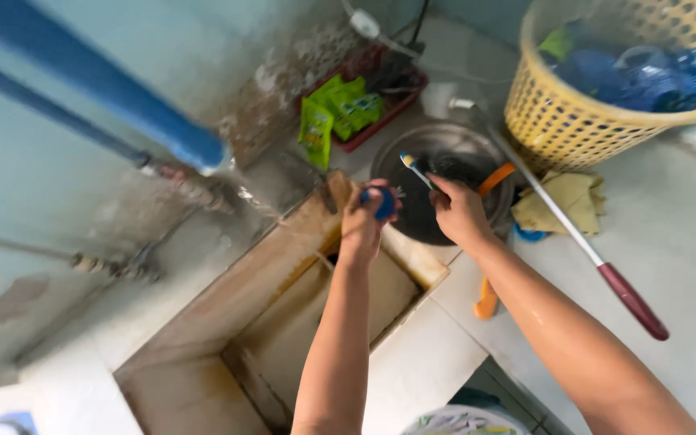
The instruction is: Cleaning and rinsing large plastic water jugs in a service sink.
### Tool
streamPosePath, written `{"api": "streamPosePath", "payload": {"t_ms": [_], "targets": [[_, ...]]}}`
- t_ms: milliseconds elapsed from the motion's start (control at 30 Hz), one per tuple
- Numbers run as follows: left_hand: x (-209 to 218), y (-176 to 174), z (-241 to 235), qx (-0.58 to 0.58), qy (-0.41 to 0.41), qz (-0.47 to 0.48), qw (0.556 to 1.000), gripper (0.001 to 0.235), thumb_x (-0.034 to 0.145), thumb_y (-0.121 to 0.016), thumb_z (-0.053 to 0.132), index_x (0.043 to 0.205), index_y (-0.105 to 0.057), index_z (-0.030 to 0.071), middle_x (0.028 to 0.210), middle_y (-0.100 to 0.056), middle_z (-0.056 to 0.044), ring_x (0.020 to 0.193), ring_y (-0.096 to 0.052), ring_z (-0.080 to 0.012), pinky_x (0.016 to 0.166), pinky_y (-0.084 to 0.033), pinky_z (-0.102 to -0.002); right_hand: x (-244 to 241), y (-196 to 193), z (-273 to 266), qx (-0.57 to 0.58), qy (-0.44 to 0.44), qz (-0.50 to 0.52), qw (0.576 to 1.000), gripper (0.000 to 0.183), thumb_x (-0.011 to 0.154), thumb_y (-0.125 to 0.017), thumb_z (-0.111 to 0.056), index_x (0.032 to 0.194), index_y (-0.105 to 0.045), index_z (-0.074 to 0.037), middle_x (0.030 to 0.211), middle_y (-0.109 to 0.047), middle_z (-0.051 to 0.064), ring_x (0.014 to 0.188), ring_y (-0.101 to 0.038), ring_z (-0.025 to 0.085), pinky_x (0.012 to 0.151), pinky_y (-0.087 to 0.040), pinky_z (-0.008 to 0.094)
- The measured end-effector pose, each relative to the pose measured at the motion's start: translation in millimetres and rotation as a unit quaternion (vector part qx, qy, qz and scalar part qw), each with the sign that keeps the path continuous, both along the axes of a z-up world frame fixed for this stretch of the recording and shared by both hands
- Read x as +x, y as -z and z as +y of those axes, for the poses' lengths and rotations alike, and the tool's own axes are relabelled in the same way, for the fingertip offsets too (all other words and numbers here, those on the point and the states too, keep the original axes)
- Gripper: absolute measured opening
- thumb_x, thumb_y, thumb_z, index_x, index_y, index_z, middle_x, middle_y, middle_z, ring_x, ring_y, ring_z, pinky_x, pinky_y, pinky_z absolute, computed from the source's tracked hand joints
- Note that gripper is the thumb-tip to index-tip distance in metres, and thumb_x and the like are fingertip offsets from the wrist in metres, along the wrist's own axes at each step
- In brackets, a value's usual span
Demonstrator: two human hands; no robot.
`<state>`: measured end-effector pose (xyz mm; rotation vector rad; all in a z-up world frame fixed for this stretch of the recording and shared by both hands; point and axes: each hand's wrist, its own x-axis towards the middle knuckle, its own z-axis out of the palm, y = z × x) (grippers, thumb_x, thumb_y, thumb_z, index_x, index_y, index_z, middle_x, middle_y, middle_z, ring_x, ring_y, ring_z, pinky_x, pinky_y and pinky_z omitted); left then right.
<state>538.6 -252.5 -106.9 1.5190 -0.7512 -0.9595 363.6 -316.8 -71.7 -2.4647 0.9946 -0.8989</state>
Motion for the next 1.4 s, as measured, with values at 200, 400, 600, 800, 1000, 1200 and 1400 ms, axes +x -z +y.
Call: {"api": "streamPosePath", "payload": {"t_ms": [200, 400, 600, 800, 1000, 1200, 1400], "targets": [[26, 41, 72, -0.28, -0.037, 0.506, 0.815, 0.058, 0.106, -0.041, 0.057, 0.122, -0.062, 0.005, 0.108, -0.069, -0.014, 0.094, -0.069, -0.0288, 0.074, -0.057, -0.04, 40, -6, 109, 0.18, -0.075, 0.013, 0.981, 0.013, 0.097, -0.066, -0.019, 0.104, -0.071, -0.009, 0.078, -0.069, 0.021, 0.076, -0.069, 0.04, 0.067, -0.054, 0.048], [27, 58, 79, -0.281, -0.124, 0.57, 0.762, 0.069, 0.107, -0.029, 0.058, 0.116, -0.062, -0.002, 0.106, -0.065, -0.018, 0.094, -0.065, -0.0321, 0.086, -0.058, -0.045, 42, -3, 122, 0.069, -0.069, 0.127, 0.987, 0.018, 0.099, -0.059, -0.027, 0.099, -0.069, -0.012, 0.076, -0.071, 0.017, 0.071, -0.069, 0.041, 0.061, -0.052, 0.054], [18, 44, 73, -0.233, -0.176, 0.586, 0.756, 0.068, 0.112, -0.028, 0.058, 0.119, -0.064, 0.002, 0.103, -0.065, -0.013, 0.094, -0.064, -0.03, 0.088, -0.057, -0.044, 41, -9, 121, 0.067, -0.007, 0.044, 0.997, 0.023, 0.105, -0.053, -0.026, 0.095, -0.065, -0.01, 0.082, -0.075, 0.012, 0.073, -0.07, 0.04, 0.062, -0.054, 0.052], [21, 43, 78, -0.233, -0.2, 0.565, 0.765, 0.068, 0.11, -0.027, 0.06, 0.119, -0.065, 0.004, 0.104, -0.066, -0.009, 0.095, -0.064, -0.0244, 0.088, -0.056, -0.044, 37, -17, 126, 0.113, -0.03, 0.032, 0.993, 0.027, 0.105, -0.05, -0.028, 0.095, -0.066, -0.01, 0.081, -0.075, 0.012, 0.073, -0.072, 0.037, 0.065, -0.056, 0.049], [12, 31, 79, -0.315, -0.126, 0.56, 0.756, 0.078, 0.108, -0.021, 0.064, 0.114, -0.063, -0.002, 0.101, -0.066, -0.017, 0.091, -0.064, -0.0298, 0.086, -0.055, -0.042, 34, -6, 120, 0.162, -0.044, 0.097, 0.981, 0.027, 0.104, -0.049, -0.027, 0.095, -0.066, -0.008, 0.078, -0.074, 0.012, 0.072, -0.073, 0.035, 0.066, -0.056, 0.049], [12, 28, 71, -0.303, -0.124, 0.549, 0.769, 0.079, 0.109, -0.015, 0.062, 0.117, -0.063, -0.001, 0.103, -0.066, -0.016, 0.092, -0.062, -0.0294, 0.082, -0.053, -0.041, 28, -1, 111, 0.146, -0.067, 0.068, 0.985, 0.026, 0.102, -0.053, -0.027, 0.094, -0.067, -0.006, 0.078, -0.074, 0.013, 0.075, -0.072, 0.037, 0.068, -0.055, 0.049], [6, 24, 64, -0.29, -0.091, 0.567, 0.765, 0.08, 0.109, -0.013, 0.062, 0.114, -0.062, -0.001, 0.103, -0.066, -0.017, 0.091, -0.062, -0.0301, 0.081, -0.052, -0.041, 11, -16, 106, 0.112, -0.068, 0.049, 0.99, 0.026, 0.105, -0.055, -0.023, 0.093, -0.066, -0.003, 0.082, -0.074, 0.015, 0.077, -0.071, 0.039, 0.068, -0.053, 0.048]]}}
